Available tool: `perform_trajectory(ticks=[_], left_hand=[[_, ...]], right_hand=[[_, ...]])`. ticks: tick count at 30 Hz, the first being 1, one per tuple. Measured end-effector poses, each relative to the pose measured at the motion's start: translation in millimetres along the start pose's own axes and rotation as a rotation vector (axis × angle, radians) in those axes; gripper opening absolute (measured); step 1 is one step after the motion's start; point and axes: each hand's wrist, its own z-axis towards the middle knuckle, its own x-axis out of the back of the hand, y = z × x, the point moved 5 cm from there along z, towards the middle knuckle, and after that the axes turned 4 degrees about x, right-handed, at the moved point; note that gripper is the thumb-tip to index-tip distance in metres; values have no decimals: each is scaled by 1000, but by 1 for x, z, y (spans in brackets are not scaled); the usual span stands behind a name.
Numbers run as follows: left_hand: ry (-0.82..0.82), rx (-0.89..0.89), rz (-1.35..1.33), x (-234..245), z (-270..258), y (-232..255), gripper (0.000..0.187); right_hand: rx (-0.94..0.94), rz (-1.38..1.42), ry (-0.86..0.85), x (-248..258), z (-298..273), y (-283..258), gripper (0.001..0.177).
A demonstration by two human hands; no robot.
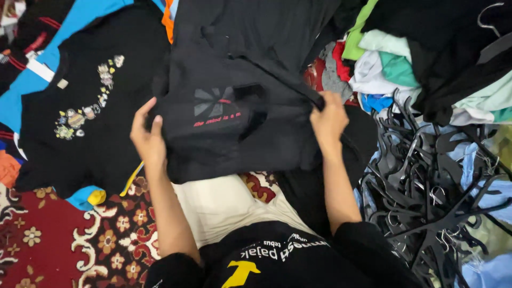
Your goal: Putting shirts onto plastic hangers while sorting through a pile of laundry on the floor
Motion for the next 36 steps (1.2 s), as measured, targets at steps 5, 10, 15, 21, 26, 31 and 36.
perform_trajectory(ticks=[5,10,15,21,26,31,36], left_hand=[[-231,133,313,41,-65,79,39],[-558,663,955,64,-105,46,44],[-229,145,1160,40,-65,42,37],[-307,-15,625,-84,15,-3,31],[-144,-252,989,-126,17,-115,51],[-212,-349,965,-113,2,-85,68],[-209,-295,849,-102,-2,-79,27]], right_hand=[[48,-176,-373,67,-36,10,29],[52,-343,-809,82,-73,28,40],[24,-199,-398,104,-55,36,37],[27,-70,-71,56,-8,13,35],[143,-59,-324,-20,-5,-24,56],[132,-115,-509,-53,-20,-18,41],[153,45,-311,-21,-19,11,38]])
